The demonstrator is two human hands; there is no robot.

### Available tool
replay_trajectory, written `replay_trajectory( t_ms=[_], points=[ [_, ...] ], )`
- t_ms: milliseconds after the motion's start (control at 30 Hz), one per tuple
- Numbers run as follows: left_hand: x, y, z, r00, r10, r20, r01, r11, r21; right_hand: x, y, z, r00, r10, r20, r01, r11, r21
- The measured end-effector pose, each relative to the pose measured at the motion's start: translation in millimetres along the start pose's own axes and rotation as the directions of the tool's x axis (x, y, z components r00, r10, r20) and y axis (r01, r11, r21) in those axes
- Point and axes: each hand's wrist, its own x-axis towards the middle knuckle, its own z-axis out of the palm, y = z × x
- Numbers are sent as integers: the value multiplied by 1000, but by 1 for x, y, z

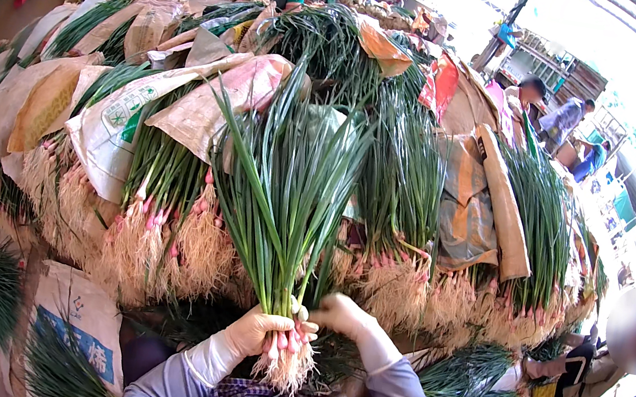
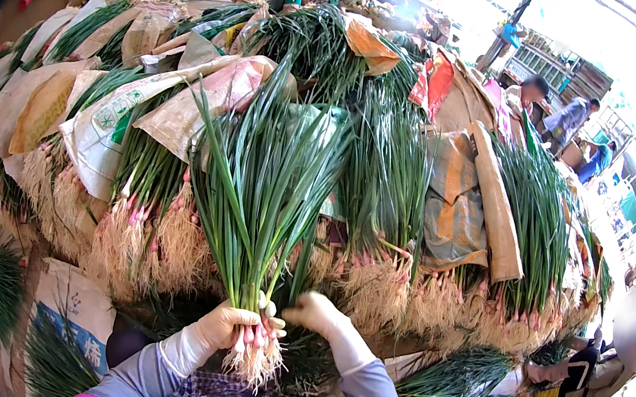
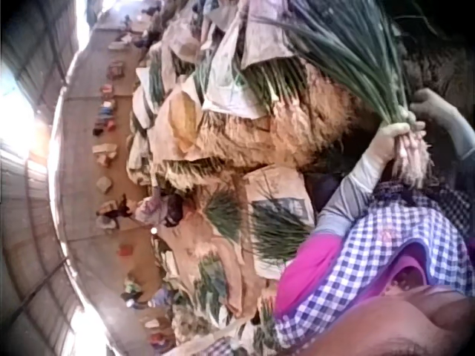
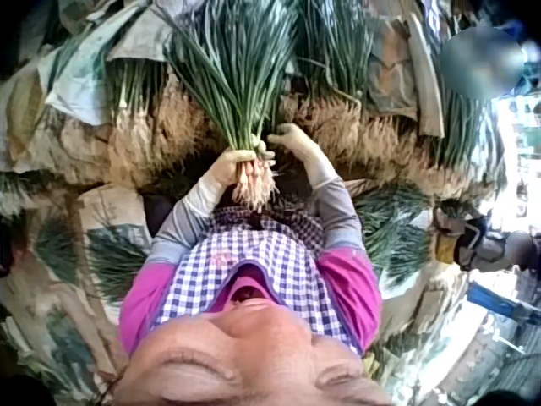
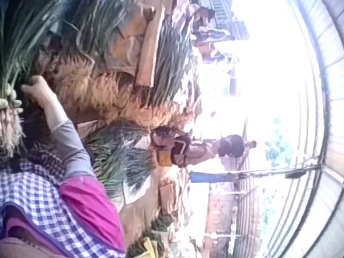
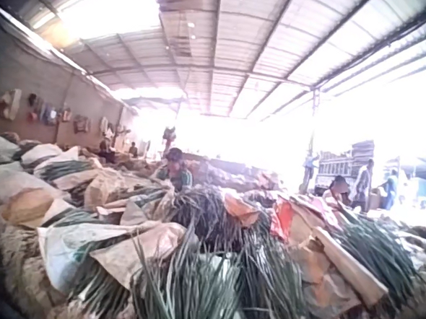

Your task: The person picks up bunches of green onions from a large pile, peels away the outer skins and removes roots by hand, and places the cleaned bunches into a bag on the floor.

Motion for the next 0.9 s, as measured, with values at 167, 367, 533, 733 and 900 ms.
replay_trajectory(
  t_ms=[167, 367, 533, 733, 900],
  points=[
    [-21, 38, 31, 972, 142, 185, -151, 988, 31, 21, -10, -90, 598, 80, -797, -253, 963, -92],
    [-12, 38, 24, 994, 83, 65, -98, 955, 280, 6, -16, -78, 687, -56, -725, -420, 783, -458],
    [2, 18, 10, 990, 129, -55, -116, 974, 195, -57, -26, 50, 986, -106, -127, 18, 832, -554],
    [-1, 13, 3, 973, 126, -192, -115, 991, 68, -34, 11, 17, 851, -137, -506, -252, 739, -625],
    [8, 12, 19, 975, 76, -209, -68, 997, 45, 1, 54, -120, 545, 269, -794, -659, 723, -207]
  ],
)
